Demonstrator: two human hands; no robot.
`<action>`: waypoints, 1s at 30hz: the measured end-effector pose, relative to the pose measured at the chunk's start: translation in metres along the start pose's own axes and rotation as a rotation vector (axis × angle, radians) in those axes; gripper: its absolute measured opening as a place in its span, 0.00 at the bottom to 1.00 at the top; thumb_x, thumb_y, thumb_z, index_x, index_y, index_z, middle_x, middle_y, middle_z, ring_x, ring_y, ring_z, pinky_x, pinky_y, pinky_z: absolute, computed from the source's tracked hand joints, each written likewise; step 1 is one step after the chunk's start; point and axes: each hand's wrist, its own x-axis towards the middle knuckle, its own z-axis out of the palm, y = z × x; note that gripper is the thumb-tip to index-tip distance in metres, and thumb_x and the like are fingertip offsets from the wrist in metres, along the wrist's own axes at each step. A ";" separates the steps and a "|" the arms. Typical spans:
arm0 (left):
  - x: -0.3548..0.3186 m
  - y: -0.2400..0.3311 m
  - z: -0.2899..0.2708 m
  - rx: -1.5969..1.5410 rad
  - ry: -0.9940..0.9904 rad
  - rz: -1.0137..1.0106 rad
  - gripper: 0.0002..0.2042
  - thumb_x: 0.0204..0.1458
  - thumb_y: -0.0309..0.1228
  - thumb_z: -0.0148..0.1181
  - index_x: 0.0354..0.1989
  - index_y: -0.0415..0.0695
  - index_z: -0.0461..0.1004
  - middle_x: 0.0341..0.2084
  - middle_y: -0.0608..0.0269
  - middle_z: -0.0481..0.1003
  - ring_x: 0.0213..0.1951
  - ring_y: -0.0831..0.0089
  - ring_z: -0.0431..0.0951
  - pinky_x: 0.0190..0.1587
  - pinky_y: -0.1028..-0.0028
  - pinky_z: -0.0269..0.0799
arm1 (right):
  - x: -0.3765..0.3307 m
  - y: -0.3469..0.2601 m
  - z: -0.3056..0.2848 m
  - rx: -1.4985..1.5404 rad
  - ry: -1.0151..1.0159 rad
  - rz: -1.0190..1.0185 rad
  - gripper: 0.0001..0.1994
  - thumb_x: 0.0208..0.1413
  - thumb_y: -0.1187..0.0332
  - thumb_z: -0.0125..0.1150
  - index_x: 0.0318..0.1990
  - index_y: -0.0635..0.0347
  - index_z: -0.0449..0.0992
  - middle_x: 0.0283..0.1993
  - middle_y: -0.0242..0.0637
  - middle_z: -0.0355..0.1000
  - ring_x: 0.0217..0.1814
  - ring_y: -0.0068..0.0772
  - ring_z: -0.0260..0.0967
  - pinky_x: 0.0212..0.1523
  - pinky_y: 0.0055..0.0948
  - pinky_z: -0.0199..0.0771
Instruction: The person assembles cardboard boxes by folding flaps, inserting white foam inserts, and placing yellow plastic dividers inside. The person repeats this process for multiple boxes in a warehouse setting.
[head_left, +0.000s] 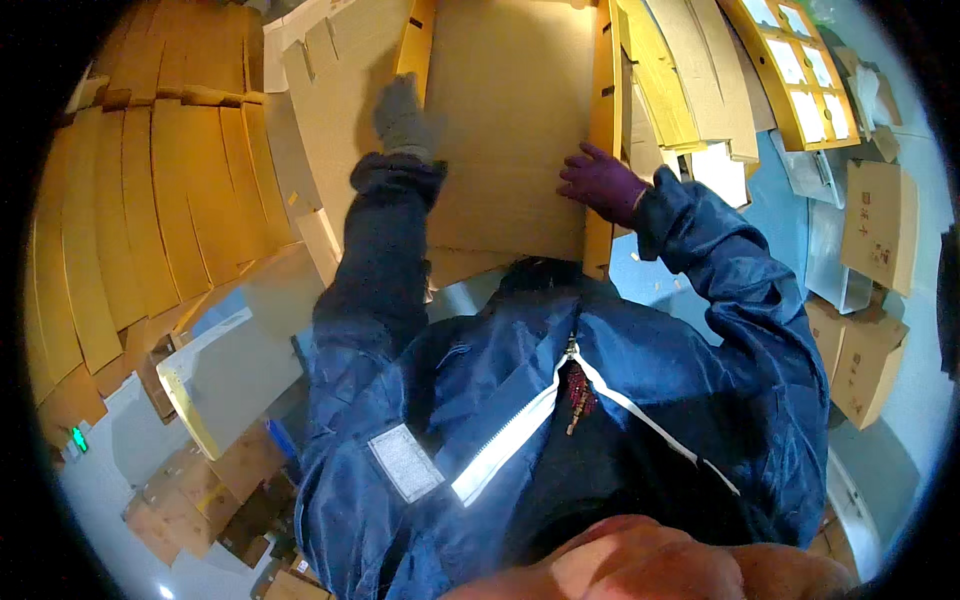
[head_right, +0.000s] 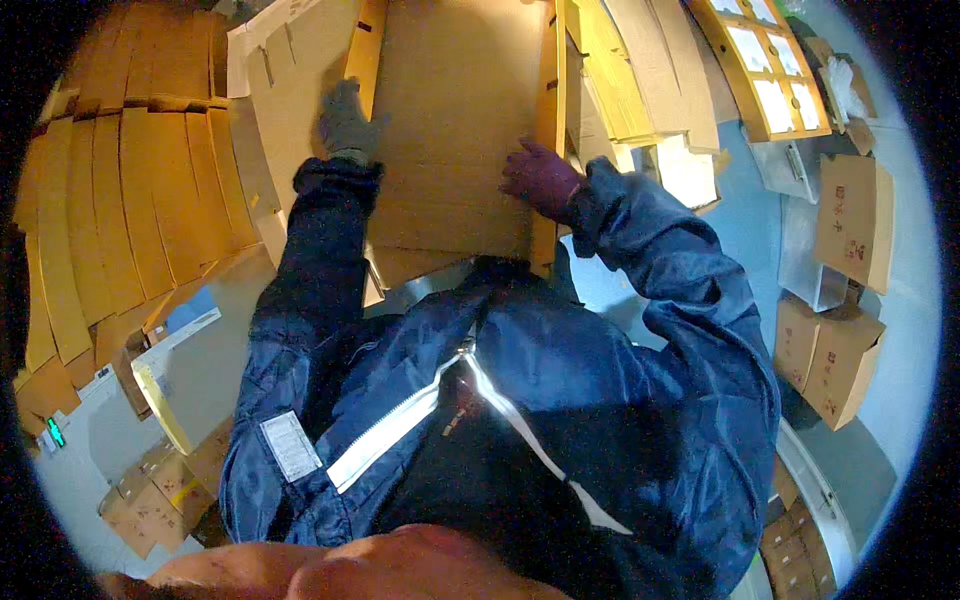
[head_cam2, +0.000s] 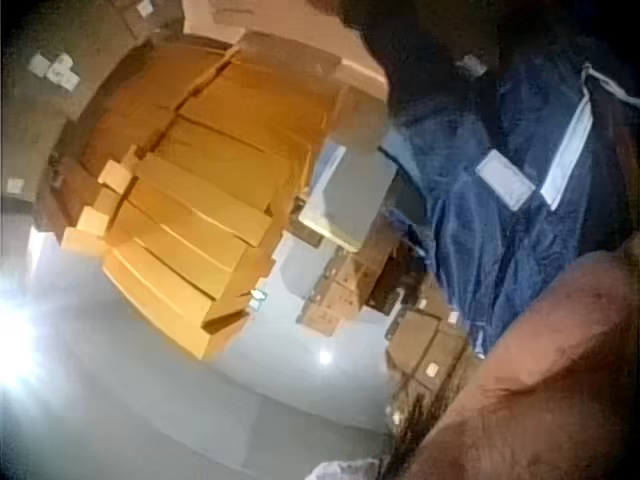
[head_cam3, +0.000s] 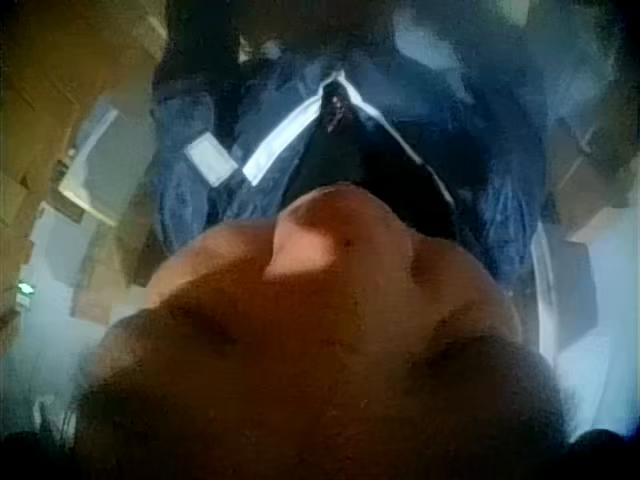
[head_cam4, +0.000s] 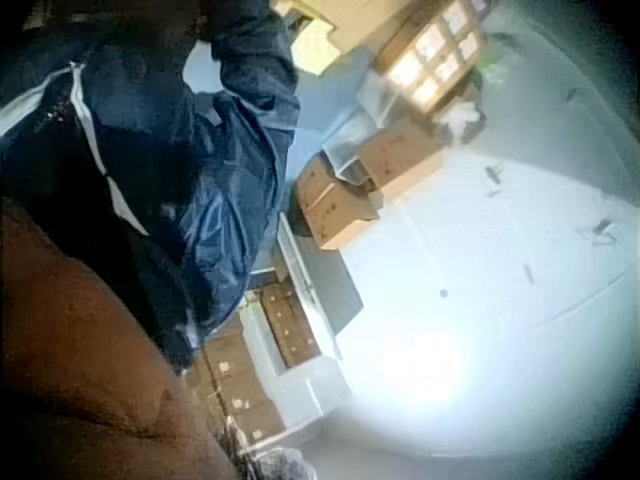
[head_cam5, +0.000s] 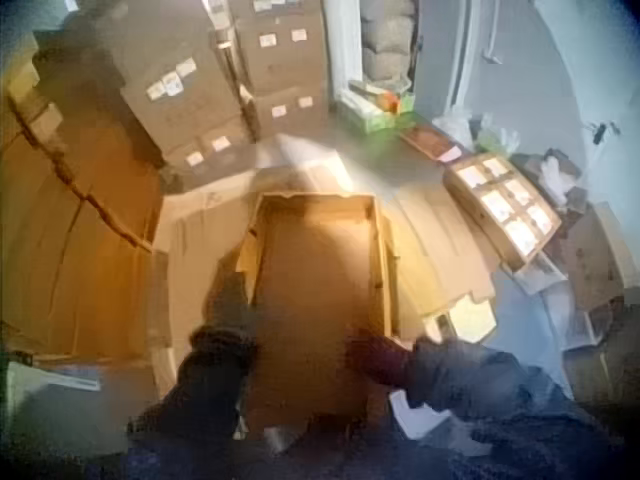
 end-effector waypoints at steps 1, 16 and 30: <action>-0.005 -0.044 -0.011 -0.029 -0.227 -0.128 0.32 0.43 0.44 0.73 0.54 0.40 0.67 0.50 0.44 0.71 0.53 0.44 0.74 0.53 0.56 0.72 | -0.005 -0.014 0.008 0.079 -0.056 -0.042 0.17 0.57 0.71 0.52 0.52 0.47 0.76 0.57 0.35 0.71 0.66 0.40 0.63 0.70 0.52 0.55; -0.170 -0.051 0.015 -1.329 -0.248 -0.531 0.19 0.63 0.27 0.48 0.63 0.49 0.67 0.60 0.56 0.67 0.60 0.61 0.69 0.65 0.59 0.66 | -0.042 0.104 0.041 0.011 0.103 -0.071 0.11 0.49 0.72 0.61 0.40 0.46 0.82 0.54 0.31 0.72 0.69 0.36 0.61 0.77 0.43 0.48; -0.098 -0.078 0.022 0.529 -0.731 1.002 0.12 0.54 0.31 0.55 0.45 0.57 0.78 0.48 0.71 0.76 0.59 0.68 0.70 0.65 0.60 0.60 | -0.004 0.087 0.032 -0.125 -0.172 -0.223 0.06 0.43 0.66 0.67 0.30 0.41 0.83 0.37 0.26 0.76 0.53 0.35 0.71 0.69 0.43 0.58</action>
